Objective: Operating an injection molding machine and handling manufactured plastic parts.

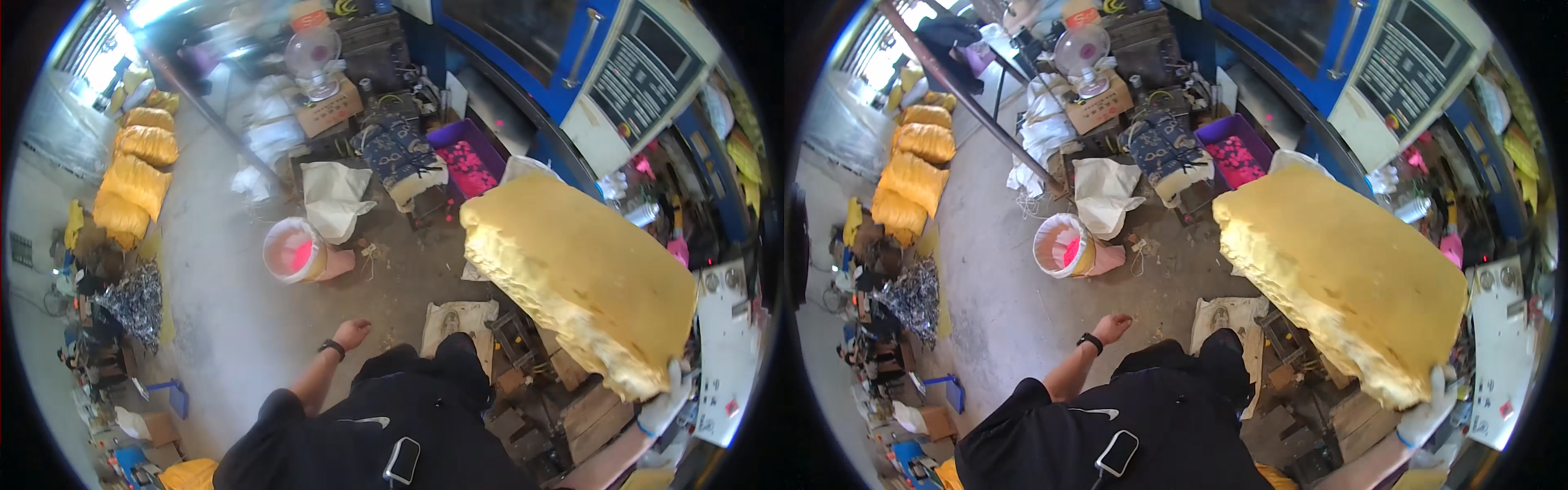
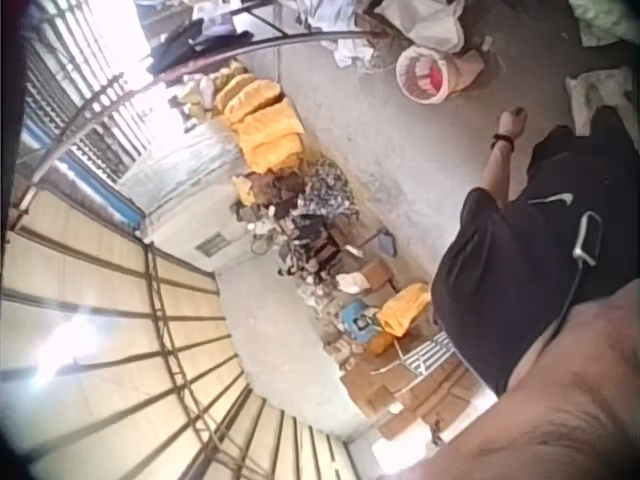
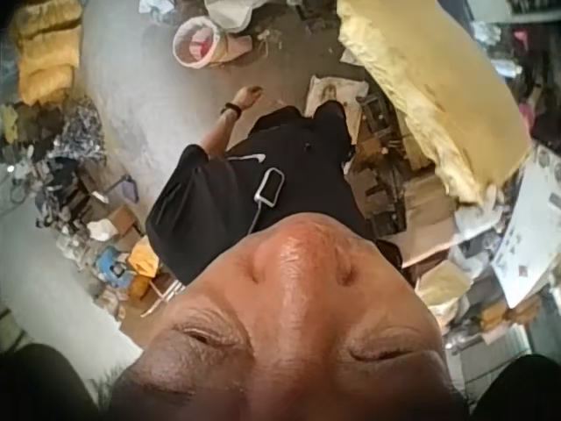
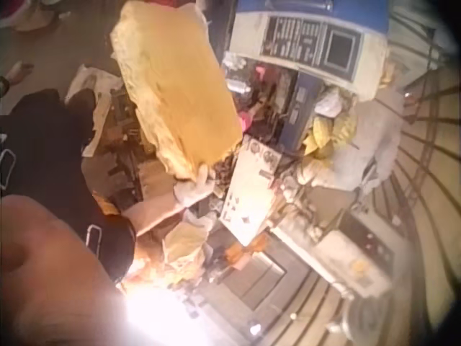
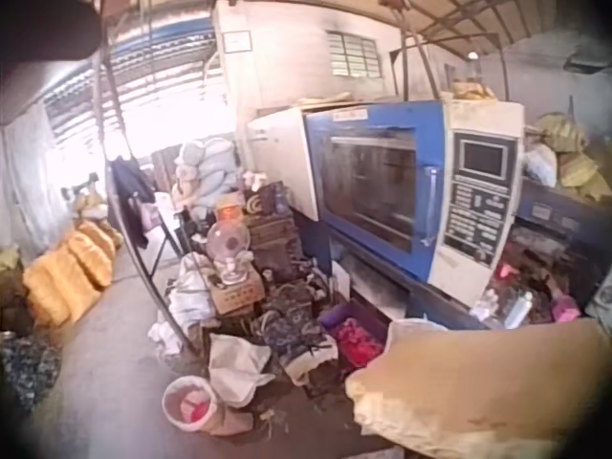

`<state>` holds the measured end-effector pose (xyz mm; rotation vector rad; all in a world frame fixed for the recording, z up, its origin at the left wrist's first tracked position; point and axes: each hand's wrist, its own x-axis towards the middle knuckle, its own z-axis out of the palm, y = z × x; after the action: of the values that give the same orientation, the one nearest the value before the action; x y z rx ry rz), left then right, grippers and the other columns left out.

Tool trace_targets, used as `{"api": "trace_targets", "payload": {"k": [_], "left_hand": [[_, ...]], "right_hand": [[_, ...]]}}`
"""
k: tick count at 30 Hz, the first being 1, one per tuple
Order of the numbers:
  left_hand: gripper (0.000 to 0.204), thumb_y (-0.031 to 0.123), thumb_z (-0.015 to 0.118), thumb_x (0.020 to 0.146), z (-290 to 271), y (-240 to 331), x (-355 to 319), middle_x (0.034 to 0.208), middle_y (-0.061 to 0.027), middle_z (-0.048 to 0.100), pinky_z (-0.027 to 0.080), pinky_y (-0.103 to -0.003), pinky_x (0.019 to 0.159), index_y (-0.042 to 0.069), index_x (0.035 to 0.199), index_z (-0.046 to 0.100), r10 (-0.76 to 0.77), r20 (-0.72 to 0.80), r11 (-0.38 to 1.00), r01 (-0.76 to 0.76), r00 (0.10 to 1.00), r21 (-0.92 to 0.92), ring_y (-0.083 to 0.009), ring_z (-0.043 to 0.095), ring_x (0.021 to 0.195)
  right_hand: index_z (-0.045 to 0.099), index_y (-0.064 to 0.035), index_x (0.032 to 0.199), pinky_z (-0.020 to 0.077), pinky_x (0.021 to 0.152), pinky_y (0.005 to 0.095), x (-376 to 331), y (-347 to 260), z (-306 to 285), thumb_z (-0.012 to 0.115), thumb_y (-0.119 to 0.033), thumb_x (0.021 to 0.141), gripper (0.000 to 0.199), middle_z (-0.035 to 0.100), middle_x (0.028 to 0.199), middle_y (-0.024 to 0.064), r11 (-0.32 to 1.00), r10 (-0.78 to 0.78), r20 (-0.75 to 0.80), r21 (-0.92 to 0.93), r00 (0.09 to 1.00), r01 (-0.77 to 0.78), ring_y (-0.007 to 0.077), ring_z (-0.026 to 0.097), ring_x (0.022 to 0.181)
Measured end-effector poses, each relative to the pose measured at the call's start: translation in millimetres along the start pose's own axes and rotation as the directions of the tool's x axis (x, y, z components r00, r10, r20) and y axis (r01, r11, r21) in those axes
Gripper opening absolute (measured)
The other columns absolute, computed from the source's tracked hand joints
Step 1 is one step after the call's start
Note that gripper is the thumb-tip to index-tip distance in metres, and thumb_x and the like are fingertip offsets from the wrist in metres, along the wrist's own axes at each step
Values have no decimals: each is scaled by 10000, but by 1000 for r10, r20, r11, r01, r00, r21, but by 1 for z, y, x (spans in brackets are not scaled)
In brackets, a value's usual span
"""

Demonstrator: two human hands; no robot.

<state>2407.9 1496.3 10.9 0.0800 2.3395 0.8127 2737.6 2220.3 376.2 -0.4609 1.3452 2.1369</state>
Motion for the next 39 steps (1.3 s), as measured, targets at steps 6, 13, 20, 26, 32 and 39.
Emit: {"api": "trace_targets", "payload": {"k": [6, 13, 20, 26, 32, 39], "left_hand": [[351, 325, 618, 950, 0, -80, -21, 982, -161, 738, 541, -348, 840, 25, 1102, 719, -256, -174, 953, 219, 951, -209, -246, 708, 922], [379, 393, 635, 873, 5, -191, -22, 872, -101, 751, 559, -386, 772, 126, 1120, 739, -665, -69, 671, 554, 744, -492, -253, 731, 840], [330, 348, 647, 904, -120, -238, 100, 906, -127, 731, 541, -382, 759, 97, 1098, 736, -521, -114, 842, 489, 846, -228, -247, 699, 846], [371, 345, 641, 958, -327, -239, 253, 813, -82, 711, 519, -314, 648, 39, 1161, 691, -276, -568, 957, 168, 775, -236, -140, 660, 715], [348, 287, 641, 979, -448, -240, 334, 934, -62, 702, 513, -262, 624, 43, 1227, 643, -430, -578, 834, 61, 693, -548, -128, 649, 738], [480, 294, 645, 971, -559, -175, 363, 1155, -74, 662, 517, -298, 713, 50, 1368, 526, -554, -593, 725, -11, 584, -688, -155, 656, 918]], "right_hand": [[551, -88, 774, 309, 604, 235, 239, 249, -114, 683, -141, 903, 192, 461, 726, -78, -920, 278, 625, -45, 730, 388, 42, 389, 682], [615, -39, 796, 281, 551, 248, 362, 393, -171, 669, -155, 919, 177, 491, 684, -79, -930, 360, 480, 120, 800, 347, 33, 367, 622], [677, 16, 924, 422, 706, 254, 451, 472, -207, 659, -163, 910, 181, 642, 841, -7, -931, 331, 593, 76, 734, 358, 77, 518, 760], [670, 43, 1122, 473, 805, 285, 504, 547, -235, 665, -159, 908, 295, 686, 990, 50, -917, 373, 564, 103, 737, 386, 123, 594, 885], [674, 16, 1020, 447, 712, 272, 577, 606, -238, 691, -205, 886, 260, 644, 862, 22, -960, 273, 564, 108, 779, 259, 101, 539, 763], [630, -54, 850, 332, 621, 235, 683, 684, -242, 687, -217, 910, 183, 536, 768, -66, -961, 274, 525, 128, 806, 243, 46, 414, 705]]}}
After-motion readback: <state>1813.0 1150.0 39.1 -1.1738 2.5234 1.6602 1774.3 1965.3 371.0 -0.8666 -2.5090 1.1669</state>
